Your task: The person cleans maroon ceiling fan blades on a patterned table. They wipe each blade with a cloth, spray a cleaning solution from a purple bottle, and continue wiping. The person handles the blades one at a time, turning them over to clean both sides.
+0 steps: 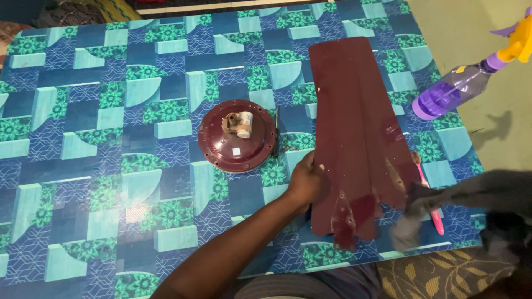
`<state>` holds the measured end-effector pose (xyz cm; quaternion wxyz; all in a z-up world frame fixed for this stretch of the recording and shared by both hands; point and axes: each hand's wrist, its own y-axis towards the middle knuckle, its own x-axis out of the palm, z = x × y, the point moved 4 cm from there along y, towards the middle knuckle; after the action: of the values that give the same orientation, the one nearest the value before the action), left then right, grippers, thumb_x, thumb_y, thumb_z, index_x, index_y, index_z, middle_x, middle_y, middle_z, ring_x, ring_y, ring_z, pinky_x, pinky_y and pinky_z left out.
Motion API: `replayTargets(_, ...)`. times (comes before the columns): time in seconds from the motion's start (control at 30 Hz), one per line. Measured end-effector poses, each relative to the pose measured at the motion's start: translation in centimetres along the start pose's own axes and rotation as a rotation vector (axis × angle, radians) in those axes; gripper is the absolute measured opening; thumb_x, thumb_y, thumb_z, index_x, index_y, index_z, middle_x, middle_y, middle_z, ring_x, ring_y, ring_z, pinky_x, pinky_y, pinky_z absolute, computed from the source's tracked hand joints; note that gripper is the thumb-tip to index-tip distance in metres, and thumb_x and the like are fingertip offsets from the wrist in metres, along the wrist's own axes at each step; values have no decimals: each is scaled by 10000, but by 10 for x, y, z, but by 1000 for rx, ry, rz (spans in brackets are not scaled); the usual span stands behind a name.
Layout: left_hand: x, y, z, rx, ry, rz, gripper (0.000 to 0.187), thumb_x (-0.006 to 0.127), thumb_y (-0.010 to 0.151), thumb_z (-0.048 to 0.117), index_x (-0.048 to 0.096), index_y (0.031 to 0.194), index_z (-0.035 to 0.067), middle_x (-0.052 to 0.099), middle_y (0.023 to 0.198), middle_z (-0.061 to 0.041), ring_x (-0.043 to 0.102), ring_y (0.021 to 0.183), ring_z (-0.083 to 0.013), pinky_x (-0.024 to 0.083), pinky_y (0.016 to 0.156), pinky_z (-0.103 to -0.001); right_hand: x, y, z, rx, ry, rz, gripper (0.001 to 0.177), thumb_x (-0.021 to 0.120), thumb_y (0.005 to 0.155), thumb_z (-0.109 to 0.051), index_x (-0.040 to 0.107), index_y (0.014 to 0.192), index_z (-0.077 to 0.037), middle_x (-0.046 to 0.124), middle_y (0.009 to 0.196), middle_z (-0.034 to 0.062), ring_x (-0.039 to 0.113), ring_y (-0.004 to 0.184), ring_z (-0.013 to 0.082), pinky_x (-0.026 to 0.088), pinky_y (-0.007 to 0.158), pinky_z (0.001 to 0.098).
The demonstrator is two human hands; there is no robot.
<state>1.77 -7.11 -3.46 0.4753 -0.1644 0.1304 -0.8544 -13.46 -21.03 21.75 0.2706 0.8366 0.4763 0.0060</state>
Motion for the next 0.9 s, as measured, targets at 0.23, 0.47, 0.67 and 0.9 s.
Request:
replayTargets(0.23, 2, 2, -2, 50, 53, 58, 373, 462, 1027, 78, 577, 1376, 12, 676, 1064, -136, 577, 882, -158, 516, 840, -342, 30, 23, 83, 63, -242, -252, 446, 631, 962, -268, 649, 1362, -71, 643, 1303, 162, 647, 1076, 205, 554, 863, 347)
replayTargets(0.47, 1, 10, -14, 113, -150, 48, 461, 356, 1003, 20, 524, 1431, -1, 674, 1267, -128, 655, 1130, -203, 514, 1002, -336, 98, -4, 153, -230, -873, -453, 458, 708, 868, -325, 708, 1249, -70, 656, 1324, 151, 657, 1045, 351, 496, 908, 462)
replayTargets(0.67, 3, 13, -16, 164, -64, 124, 476, 373, 961, -1, 576, 1392, -3, 690, 1259, -151, 668, 1138, -244, 518, 986, -329, 102, -24, 158, -149, -934, -471, 489, 786, 777, -407, 735, 1084, -29, 668, 1291, 145, 649, 992, 364, 498, 896, 490)
replayTargets(0.9, 0, 7, -8, 154, 123, 168, 350, 449, 937, 7, 657, 1217, -20, 765, 1006, -228, 750, 911, -330, 585, 807, -393, 104, -38, 173, -224, -776, -440, 305, 735, 780, -159, 726, 1061, -38, 696, 1247, 130, 654, 1084, 360, 519, 950, 452)
